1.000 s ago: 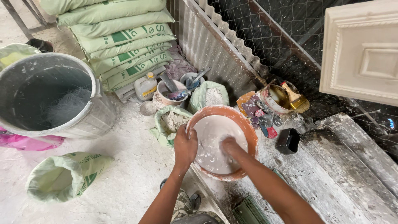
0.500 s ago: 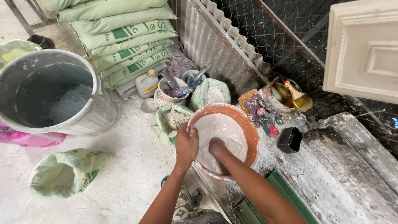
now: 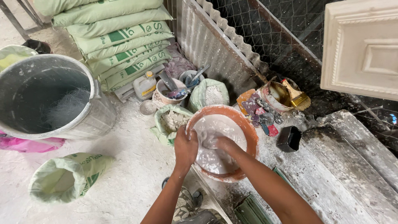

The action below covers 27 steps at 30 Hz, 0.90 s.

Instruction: The person fills a pink plastic bowl with water from a tap, scoops gypsum powder from a green sack into a clay bowl, and mixes a plaster slurry by hand, kneading and stirring it in the bowl. They then carry the bowl to a green mold frame and spread the plaster onto the mold with a small handheld tool.

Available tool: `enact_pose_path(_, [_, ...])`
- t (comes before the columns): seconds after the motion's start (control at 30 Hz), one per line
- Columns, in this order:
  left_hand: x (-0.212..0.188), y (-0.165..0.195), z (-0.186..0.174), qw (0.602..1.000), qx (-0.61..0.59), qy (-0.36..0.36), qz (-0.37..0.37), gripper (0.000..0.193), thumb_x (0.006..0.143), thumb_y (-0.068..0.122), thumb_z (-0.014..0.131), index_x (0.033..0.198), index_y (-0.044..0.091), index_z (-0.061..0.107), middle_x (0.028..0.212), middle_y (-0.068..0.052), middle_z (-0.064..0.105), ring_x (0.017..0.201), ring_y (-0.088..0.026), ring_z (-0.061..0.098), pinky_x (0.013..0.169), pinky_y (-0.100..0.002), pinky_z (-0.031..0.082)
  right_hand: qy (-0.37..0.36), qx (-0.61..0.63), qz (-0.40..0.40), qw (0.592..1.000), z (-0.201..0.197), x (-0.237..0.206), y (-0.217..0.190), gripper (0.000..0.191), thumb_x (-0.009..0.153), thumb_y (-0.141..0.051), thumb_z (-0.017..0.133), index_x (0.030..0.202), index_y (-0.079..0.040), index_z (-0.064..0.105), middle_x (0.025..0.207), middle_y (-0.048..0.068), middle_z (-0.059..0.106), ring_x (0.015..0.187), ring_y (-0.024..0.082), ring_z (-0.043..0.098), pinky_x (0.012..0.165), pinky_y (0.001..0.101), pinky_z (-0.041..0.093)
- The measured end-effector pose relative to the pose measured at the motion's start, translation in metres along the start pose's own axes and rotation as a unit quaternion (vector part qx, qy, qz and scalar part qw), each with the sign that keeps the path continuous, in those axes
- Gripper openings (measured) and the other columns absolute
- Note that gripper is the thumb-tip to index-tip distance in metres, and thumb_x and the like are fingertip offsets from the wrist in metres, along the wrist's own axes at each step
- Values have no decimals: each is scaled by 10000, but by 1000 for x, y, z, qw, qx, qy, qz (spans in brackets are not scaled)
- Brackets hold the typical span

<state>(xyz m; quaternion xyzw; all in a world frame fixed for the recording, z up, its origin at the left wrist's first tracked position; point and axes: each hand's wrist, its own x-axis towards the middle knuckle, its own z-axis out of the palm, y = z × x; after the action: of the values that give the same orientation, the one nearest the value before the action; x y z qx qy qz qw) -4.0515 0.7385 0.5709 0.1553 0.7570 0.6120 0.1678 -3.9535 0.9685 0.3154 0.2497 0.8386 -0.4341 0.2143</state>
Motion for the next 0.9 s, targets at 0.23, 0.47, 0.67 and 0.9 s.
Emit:
enact_pose_path(0.23, [-2, 4, -4, 999, -12, -25, -28, 319, 937, 179, 573, 1169, -33, 628, 983, -240, 712, 868, -373, 698, 813, -433, 530, 2, -62, -48, 997, 30, -4, -8, 212, 815, -139, 647, 977, -15, 702, 986, 185, 707, 957, 309, 672, 853, 385, 535])
enact_pose_path(0.47, [-6, -1, -6, 999, 17, -39, -1, 286, 927, 154, 583, 1139, -37, 609, 1023, -269, 679, 939, -420, 665, 853, -472, 504, 105, -273, -138, 946, 19, -68, -72, 305, 800, -170, 699, 1050, 4, 704, 1083, 250, 661, 1039, 427, 633, 894, 534, 483])
enact_pose_path(0.67, [-7, -8, -6, 998, 41, -54, -4, 294, 912, 153, 606, 1141, -31, 592, 1042, -270, 663, 973, -439, 652, 871, -490, 496, -31, -269, -45, 962, -43, -102, -100, 174, 866, -106, 644, 1020, -44, 695, 1069, 165, 688, 1081, 325, 662, 983, 434, 506])
enact_pose_path(0.9, [-7, -9, -3, 995, 58, -69, 33, 375, 924, 141, 606, 1246, -37, 535, 1152, -290, 625, 1058, -473, 610, 902, -512, 479, -63, -259, 125, 956, -11, -80, -26, 206, 861, -96, 664, 1060, -43, 663, 1082, 152, 671, 1068, 316, 657, 962, 427, 519])
